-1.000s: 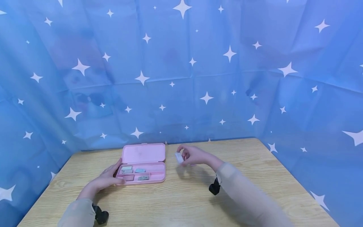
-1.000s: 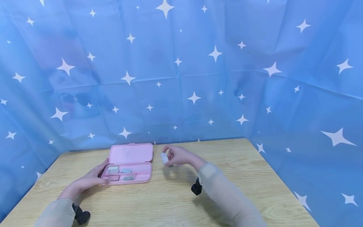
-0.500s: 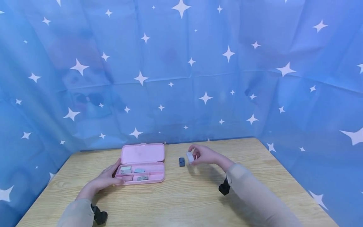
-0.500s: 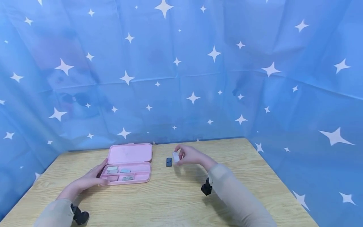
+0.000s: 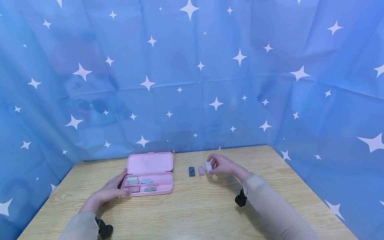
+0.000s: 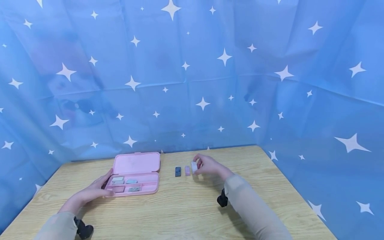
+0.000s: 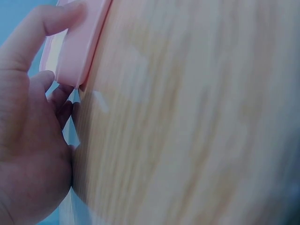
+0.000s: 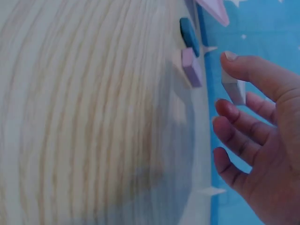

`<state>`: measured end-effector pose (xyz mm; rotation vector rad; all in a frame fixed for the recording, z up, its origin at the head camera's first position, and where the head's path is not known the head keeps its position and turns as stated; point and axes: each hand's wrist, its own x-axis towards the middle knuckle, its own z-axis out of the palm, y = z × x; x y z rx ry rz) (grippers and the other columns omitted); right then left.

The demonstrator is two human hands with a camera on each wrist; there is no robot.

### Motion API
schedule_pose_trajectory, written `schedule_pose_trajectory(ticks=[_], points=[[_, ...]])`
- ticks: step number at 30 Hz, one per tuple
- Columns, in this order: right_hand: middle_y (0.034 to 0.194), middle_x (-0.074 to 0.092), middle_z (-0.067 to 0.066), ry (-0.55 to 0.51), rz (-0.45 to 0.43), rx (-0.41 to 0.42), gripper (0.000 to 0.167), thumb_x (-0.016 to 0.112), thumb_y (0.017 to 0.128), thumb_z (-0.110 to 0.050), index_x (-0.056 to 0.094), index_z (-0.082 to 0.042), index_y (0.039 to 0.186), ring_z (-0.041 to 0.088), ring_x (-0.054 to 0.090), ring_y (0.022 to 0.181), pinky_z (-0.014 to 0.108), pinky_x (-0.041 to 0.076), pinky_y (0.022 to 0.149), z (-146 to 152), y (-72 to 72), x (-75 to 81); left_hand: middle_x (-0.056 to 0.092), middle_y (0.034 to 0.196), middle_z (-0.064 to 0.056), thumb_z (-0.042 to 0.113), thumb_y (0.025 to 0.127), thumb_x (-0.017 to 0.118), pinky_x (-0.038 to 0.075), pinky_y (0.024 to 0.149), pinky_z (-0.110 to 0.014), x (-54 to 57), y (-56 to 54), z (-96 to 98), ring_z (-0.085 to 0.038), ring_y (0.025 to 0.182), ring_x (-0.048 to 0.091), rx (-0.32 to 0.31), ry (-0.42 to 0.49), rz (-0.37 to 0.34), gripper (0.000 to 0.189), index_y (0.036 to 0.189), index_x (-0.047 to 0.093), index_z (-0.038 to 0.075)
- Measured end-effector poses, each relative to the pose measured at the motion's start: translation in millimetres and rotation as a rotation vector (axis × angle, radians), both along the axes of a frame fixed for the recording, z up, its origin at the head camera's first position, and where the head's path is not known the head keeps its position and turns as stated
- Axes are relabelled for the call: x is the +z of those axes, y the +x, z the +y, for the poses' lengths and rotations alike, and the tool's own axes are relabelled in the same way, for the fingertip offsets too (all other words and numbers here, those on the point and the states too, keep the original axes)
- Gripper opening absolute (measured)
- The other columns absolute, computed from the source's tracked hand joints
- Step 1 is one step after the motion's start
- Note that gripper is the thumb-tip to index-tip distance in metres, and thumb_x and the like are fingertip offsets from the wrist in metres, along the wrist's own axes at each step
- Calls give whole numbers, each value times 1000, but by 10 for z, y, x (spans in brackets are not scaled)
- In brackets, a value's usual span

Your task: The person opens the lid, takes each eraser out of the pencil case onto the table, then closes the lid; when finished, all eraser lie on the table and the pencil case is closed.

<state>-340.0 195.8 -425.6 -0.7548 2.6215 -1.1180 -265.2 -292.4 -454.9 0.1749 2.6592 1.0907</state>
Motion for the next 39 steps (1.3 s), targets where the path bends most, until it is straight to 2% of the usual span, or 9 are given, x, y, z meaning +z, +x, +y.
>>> schedule_pose_trajectory(ticks=[7, 15, 39], points=[[91, 59, 7, 21, -14, -106, 46, 79, 79, -13, 54, -4, 116, 18, 56, 80, 32, 48, 69, 172, -85, -135, -1, 158, -25, 44, 75, 76, 5, 101, -76, -2, -7, -2, -52, 139, -3, 1, 9, -4, 115, 156, -2, 19], [88, 59, 7, -1, -21, -94, 44, 80, 79, -12, 54, -3, 113, 20, 56, 78, 34, 48, 69, 233, -108, -170, 0, 158, -26, 46, 75, 75, 5, 101, -76, 7, -6, 4, -52, 139, -2, 8, -6, -6, 116, 156, -2, 20], [91, 58, 5, 84, -29, -80, 44, 81, 77, -14, 57, -5, 113, 19, 54, 81, 35, 46, 73, 92, -126, -157, 0, 158, -25, 45, 75, 76, 6, 101, -76, -28, -28, -9, -51, 139, -2, -3, -2, -5, 116, 156, -3, 20]])
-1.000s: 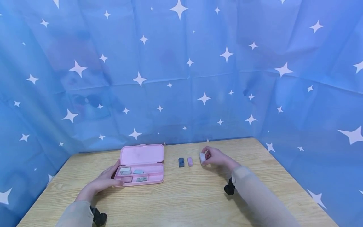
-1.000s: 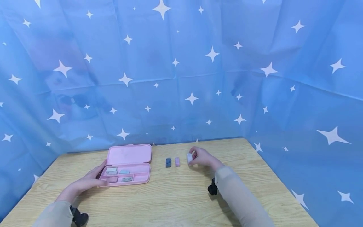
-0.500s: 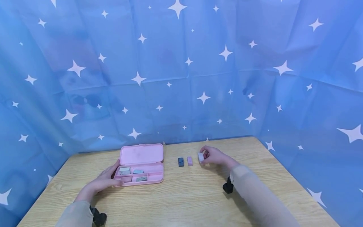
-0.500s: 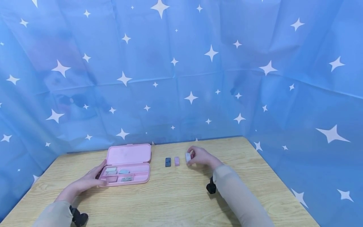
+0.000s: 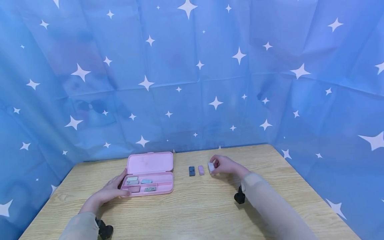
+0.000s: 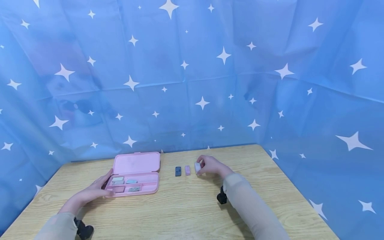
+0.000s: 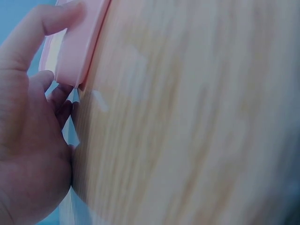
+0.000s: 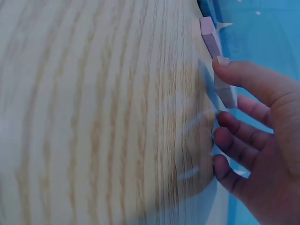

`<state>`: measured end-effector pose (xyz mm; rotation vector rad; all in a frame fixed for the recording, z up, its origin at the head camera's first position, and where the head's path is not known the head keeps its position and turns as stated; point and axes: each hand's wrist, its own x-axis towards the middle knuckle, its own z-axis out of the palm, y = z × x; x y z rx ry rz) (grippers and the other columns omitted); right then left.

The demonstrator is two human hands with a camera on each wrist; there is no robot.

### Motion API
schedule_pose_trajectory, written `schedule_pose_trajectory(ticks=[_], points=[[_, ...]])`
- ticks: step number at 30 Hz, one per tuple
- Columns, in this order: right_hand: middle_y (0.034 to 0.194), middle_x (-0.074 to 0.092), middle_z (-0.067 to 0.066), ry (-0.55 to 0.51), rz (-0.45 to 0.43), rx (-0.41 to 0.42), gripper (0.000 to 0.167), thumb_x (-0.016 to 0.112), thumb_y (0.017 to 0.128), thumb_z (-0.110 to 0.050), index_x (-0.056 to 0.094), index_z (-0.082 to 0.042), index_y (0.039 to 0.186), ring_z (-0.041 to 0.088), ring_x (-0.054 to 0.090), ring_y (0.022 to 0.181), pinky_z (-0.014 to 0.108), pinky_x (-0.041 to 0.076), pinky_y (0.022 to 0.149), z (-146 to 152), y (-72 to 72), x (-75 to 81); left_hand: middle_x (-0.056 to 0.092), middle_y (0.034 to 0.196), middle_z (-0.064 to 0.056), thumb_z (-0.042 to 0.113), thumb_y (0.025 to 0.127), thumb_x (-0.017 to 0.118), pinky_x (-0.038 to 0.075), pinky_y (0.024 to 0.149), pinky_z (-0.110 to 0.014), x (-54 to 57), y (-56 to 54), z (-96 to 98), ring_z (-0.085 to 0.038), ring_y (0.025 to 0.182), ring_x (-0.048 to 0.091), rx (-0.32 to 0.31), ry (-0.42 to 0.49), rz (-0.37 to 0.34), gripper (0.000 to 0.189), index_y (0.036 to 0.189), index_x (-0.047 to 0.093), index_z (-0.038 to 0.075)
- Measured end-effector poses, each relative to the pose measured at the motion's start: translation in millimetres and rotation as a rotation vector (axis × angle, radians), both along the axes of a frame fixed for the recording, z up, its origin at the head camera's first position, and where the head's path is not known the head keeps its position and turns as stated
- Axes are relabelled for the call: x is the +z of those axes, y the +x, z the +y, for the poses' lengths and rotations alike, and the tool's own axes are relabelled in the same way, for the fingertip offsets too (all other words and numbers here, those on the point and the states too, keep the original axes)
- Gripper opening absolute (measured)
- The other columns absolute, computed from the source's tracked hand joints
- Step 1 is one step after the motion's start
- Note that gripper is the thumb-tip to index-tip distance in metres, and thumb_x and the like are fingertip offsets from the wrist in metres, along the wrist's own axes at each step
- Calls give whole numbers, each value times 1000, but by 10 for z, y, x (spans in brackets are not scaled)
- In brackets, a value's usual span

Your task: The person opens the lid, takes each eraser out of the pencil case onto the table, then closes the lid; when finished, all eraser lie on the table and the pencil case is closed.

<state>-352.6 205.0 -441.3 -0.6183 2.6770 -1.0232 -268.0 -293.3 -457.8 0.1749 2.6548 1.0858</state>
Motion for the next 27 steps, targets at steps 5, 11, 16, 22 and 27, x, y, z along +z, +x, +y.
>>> schedule_pose_trajectory(ticks=[5, 11, 16, 22, 27], points=[[91, 57, 5, 5, -2, -4, 43, 80, 78, -14, 57, -5, 113, 20, 53, 80, 35, 46, 72, -14, 6, 4, 0, 159, -24, 46, 75, 75, 5, 101, -76, 5, 2, 5, -51, 139, -2, -1, -4, -3, 116, 156, -4, 21], [90, 57, 5, 11, -5, 0, 43, 81, 78, -15, 57, -5, 113, 19, 52, 80, 36, 45, 71, -22, -15, -4, -1, 159, -24, 47, 74, 75, 5, 102, -76, 15, 6, 14, -50, 140, -2, 3, -5, -4, 116, 156, -4, 21], [89, 57, 5, 30, 1, 10, 44, 81, 78, -14, 57, -4, 113, 19, 52, 79, 36, 45, 71, -27, -15, -8, 0, 159, -24, 47, 74, 75, 5, 102, -76, 3, -3, 9, -50, 140, -2, 0, -14, 5, 117, 156, -3, 20], [87, 57, 4, 53, 7, 8, 44, 81, 77, -13, 57, -4, 113, 19, 51, 77, 36, 44, 70, -49, -11, -1, 1, 159, -24, 46, 73, 75, 5, 101, -76, -1, -4, 6, -50, 139, -2, 1, -11, 7, 117, 156, -3, 20], [90, 56, 5, 78, -6, 7, 52, 80, 78, -17, 55, -2, 121, 19, 52, 80, 36, 46, 72, -51, -9, 42, 0, 159, -24, 45, 74, 75, 5, 102, -76, 13, 7, 11, -50, 139, -2, -3, 1, 7, 116, 156, -3, 20]])
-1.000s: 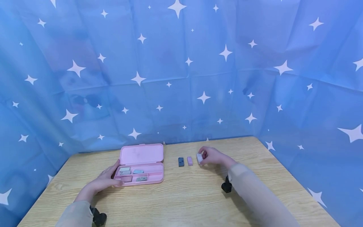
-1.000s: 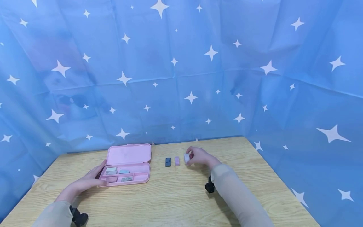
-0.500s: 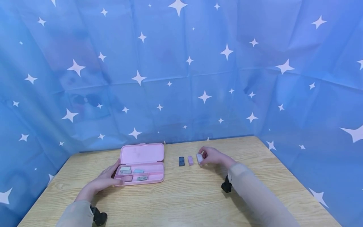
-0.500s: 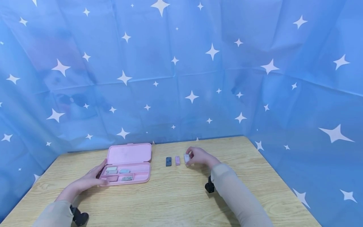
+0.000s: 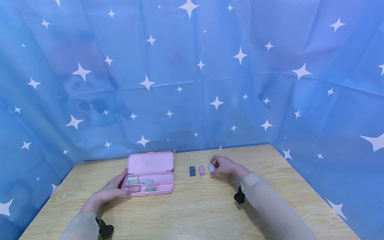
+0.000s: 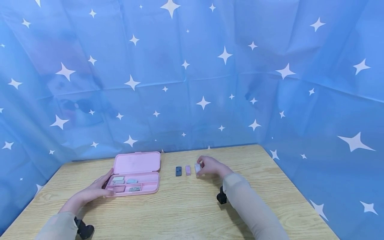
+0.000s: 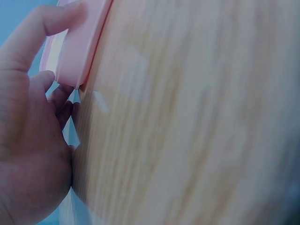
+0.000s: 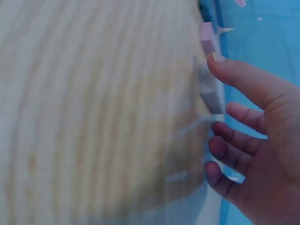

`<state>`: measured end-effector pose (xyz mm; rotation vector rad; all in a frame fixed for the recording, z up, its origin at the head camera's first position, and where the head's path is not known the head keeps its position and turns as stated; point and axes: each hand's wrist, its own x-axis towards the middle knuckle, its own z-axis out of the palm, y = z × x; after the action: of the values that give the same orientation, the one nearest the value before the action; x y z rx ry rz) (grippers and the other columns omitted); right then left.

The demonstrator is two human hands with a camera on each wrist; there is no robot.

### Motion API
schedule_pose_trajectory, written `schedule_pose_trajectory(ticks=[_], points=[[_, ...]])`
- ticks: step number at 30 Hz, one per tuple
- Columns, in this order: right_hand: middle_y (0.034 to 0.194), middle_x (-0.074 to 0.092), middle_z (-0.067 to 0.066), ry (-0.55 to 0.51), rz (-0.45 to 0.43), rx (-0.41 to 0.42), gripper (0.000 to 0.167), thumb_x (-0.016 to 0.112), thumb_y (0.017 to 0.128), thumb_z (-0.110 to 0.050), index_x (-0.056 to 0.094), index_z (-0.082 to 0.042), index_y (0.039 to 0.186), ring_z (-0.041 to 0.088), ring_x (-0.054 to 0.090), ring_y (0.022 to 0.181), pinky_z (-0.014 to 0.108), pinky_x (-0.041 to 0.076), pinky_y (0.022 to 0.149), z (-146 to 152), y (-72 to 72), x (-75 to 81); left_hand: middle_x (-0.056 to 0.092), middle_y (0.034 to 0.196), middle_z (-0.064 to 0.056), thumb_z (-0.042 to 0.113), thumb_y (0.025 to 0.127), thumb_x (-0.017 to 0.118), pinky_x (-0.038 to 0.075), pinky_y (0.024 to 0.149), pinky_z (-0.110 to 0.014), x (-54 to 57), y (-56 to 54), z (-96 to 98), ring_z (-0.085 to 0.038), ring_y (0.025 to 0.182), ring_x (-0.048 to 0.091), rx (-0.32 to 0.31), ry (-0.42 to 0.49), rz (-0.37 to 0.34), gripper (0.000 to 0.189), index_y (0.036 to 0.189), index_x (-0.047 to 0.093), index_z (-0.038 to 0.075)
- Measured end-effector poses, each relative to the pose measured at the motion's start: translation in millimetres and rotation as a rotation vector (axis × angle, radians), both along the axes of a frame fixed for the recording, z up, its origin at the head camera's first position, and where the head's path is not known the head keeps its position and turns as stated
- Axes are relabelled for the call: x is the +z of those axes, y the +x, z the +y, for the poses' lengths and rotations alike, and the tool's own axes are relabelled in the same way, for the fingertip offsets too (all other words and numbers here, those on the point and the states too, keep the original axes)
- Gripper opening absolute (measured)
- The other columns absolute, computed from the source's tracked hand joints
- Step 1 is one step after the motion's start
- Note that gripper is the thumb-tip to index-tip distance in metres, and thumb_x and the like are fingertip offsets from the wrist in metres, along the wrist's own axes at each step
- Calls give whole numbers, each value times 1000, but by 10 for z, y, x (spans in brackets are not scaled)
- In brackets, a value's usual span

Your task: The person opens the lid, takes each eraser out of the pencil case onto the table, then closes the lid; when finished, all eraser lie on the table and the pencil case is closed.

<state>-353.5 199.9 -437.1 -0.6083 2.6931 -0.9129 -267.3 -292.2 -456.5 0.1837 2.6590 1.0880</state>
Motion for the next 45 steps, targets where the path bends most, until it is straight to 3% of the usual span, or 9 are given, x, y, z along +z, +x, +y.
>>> schedule_pose_trajectory(ticks=[5, 9, 15, 17, 22, 28, 35, 45], points=[[97, 57, 9, 27, 26, 28, 56, 77, 81, -19, 53, -2, 129, 19, 52, 81, 36, 45, 70, -95, -6, 143, 0, 159, -24, 45, 74, 76, 4, 102, -76, 8, 11, 1, -51, 139, -2, 4, 13, -4, 116, 156, -2, 19], [106, 58, 15, 47, 55, 104, 49, 72, 86, -19, 54, -4, 129, 20, 52, 82, 37, 45, 68, -270, -23, 271, 1, 159, -24, 44, 74, 76, 5, 102, -75, 2, 4, -9, -51, 140, -2, 6, 13, 1, 116, 156, -2, 19], [116, 58, 16, 57, 48, 212, 44, 72, 88, -19, 57, -15, 129, 19, 55, 92, 38, 47, 75, -647, -36, 387, 1, 159, -23, 45, 74, 76, 5, 102, -76, -10, -5, -15, -50, 139, -2, 18, 7, -5, 116, 156, -2, 21], [116, 59, 15, 53, 54, 254, 45, 72, 88, -18, 57, -16, 130, 18, 55, 91, 37, 47, 75, -805, -38, 414, 0, 159, -23, 46, 74, 76, 5, 102, -76, -15, -7, -14, -50, 140, -2, 20, 5, -9, 116, 156, -3, 22], [112, 59, 17, 38, 94, 342, 46, 71, 89, -13, 57, -14, 133, 16, 50, 69, 32, 44, 64, -1243, -42, 474, 1, 159, -22, 46, 74, 76, 6, 102, -75, -22, -18, -19, -50, 140, -1, 22, 1, -5, 116, 157, -2, 22], [106, 60, 10, 47, 129, 365, 45, 71, 88, -13, 60, -16, 131, 13, 50, 71, 25, 45, 61, -1686, -62, 449, 2, 159, -22, 48, 72, 76, 6, 102, -75, -12, -48, -15, -49, 140, -1, 20, -8, -5, 118, 157, -1, 24], [104, 61, 11, 92, 172, 414, 47, 70, 86, -5, 61, -15, 131, 12, 49, 73, 22, 44, 62, -1990, -48, 416, 2, 160, -21, 49, 70, 77, 6, 102, -75, -6, -70, -3, -48, 141, -1, 26, -14, -9, 119, 157, -1, 24], [107, 62, 0, 227, 230, 456, 47, 76, 84, -12, 64, -24, 128, 9, 56, 96, 21, 45, 83, -2297, 49, 285, 3, 159, -22, 48, 72, 76, 6, 102, -75, -8, -28, -18, -47, 140, 0, 27, 5, -13, 117, 157, 0, 22]])
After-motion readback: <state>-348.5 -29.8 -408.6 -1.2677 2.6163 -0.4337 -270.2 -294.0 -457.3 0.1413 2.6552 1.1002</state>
